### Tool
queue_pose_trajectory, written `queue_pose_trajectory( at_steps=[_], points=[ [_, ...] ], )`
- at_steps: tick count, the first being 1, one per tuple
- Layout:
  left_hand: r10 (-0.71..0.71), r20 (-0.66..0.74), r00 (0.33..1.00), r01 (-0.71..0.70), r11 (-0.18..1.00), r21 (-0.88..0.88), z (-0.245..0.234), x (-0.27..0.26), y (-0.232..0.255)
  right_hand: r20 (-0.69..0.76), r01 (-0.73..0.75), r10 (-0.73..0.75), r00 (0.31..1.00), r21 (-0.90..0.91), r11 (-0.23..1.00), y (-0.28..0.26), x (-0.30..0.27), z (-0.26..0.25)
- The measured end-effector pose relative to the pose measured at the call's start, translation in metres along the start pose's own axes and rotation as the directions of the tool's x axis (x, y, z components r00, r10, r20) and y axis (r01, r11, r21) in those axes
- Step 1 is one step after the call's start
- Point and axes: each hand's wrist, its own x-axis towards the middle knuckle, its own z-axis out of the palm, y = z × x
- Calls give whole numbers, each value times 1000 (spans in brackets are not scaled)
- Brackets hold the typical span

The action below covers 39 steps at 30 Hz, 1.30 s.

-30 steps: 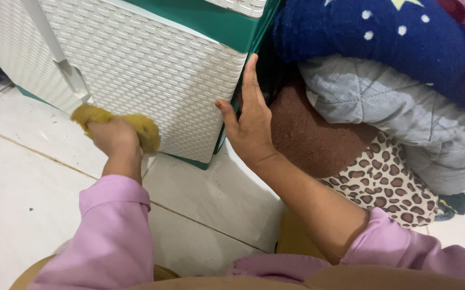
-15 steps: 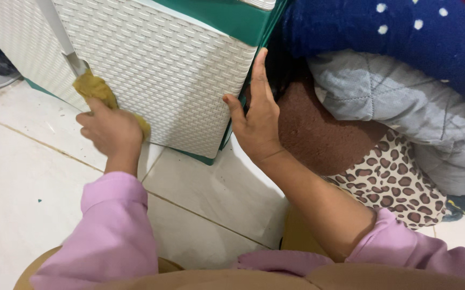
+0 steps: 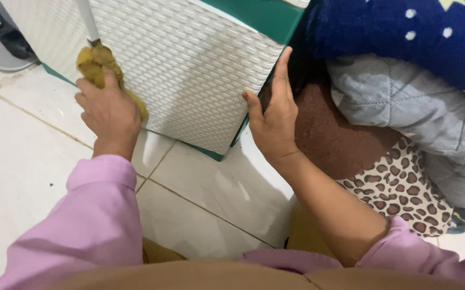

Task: The person wipes the interior and exterior surfaces of a white and green plastic storage cabinet using a yellow cloth. They clean the inside of the open door, the front panels, and the side of the cabinet.

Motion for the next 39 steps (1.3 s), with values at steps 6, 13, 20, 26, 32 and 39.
queue_pose_trajectory(
  at_steps=[6, 13, 20, 26, 32, 39],
  points=[
    [-65, 164, 984, 43, 990, 134, -9, 5, -12, 9, -64, 65, 998, -24, 998, -9, 1, -2],
    [-54, 131, 990, 31, 985, 172, -9, 16, -11, 12, -38, 39, 999, -67, 997, -6, 3, -3],
    [-94, 56, 994, 95, 995, -25, -38, 21, 1, 9, -30, 31, 999, -71, 997, -6, 5, -5],
    [-125, 218, 968, 108, 990, 87, -17, 12, 0, 39, -32, 34, 999, -46, 998, -5, 4, -4],
    [-32, 241, 970, -33, 965, 262, -8, 3, -15, 37, -45, 47, 998, -69, 997, -5, 4, -3],
    [-85, 263, 961, 22, 972, 234, -22, 20, -5, 32, -67, 69, 997, -44, 997, -8, 5, -3]
  ],
)
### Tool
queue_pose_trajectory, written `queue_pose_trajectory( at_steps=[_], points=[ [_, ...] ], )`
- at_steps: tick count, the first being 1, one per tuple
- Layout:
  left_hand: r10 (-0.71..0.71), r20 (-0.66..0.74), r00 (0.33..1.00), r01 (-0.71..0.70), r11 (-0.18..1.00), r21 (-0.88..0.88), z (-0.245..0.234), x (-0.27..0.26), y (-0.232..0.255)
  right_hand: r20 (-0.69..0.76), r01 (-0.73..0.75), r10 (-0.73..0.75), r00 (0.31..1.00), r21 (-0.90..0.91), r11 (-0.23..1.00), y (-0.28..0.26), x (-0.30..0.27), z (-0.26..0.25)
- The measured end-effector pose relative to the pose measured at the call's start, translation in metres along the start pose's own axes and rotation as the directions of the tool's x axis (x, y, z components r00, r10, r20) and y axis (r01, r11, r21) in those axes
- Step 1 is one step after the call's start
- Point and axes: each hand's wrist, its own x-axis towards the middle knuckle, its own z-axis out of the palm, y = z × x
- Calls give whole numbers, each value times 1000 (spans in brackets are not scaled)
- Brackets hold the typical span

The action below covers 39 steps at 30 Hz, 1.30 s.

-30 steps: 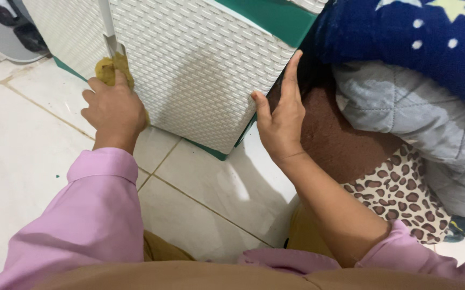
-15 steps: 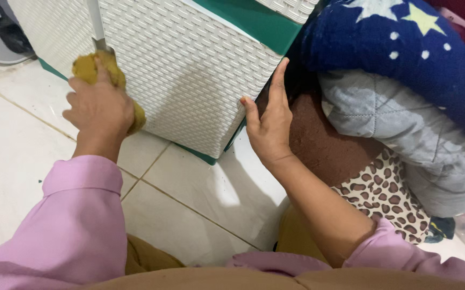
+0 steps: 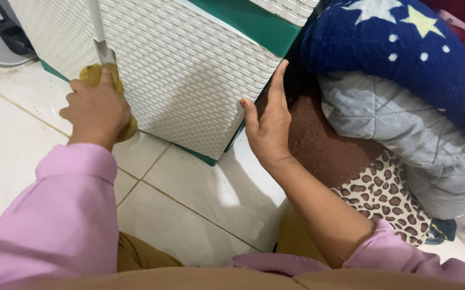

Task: The person wipes the interior and exterior surfaces of a white and green plastic storage cabinet using a yellow cloth. They clean the inside of the open door, the front panels, and the side of the cabinet.

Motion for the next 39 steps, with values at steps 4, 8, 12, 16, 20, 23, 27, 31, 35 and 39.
queue_pose_trajectory(
  at_steps=[4, 8, 12, 16, 20, 23, 27, 31, 35, 39],
  points=[
    [-38, 72, 997, 42, 998, -51, -31, 6, 8, -2, -30, 30, 1000, 14, 999, -1, 1, -1],
    [-73, 170, 983, 92, 990, -106, -61, 1, 13, -14, -4, 4, 1000, -6, 1000, 0, 2, -2],
    [-138, 161, 977, 171, 962, -213, -67, -23, 21, -1, -21, 21, 1000, -12, 1000, 1, 2, -2],
    [-160, -184, 970, 20, 804, -595, -48, -47, 36, 31, -81, 81, 996, 10, 997, -1, 5, -1],
    [-116, -320, 940, -145, 714, -685, -21, -46, 81, 16, -66, 66, 998, 16, 998, -2, 4, -2],
    [-22, -564, 825, -393, 694, -603, 6, -67, 100, -4, -48, 48, 999, -11, 999, -1, 2, -1],
    [93, -576, 812, -464, 702, -540, 26, -95, 116, -31, -26, 26, 999, 2, 1000, 1, 1, 2],
    [265, -520, 812, -535, 693, -483, 48, -141, 120, -26, -44, 45, 999, 21, 999, 1, 1, 2],
    [325, -121, 938, -334, 754, -566, 55, -164, 115, -16, -23, 24, 1000, 9, 1000, 1, 2, -1],
    [275, -23, 961, -231, 759, -609, 46, -167, 107, -6, -34, 35, 999, 57, 998, -4, 3, -7]
  ],
)
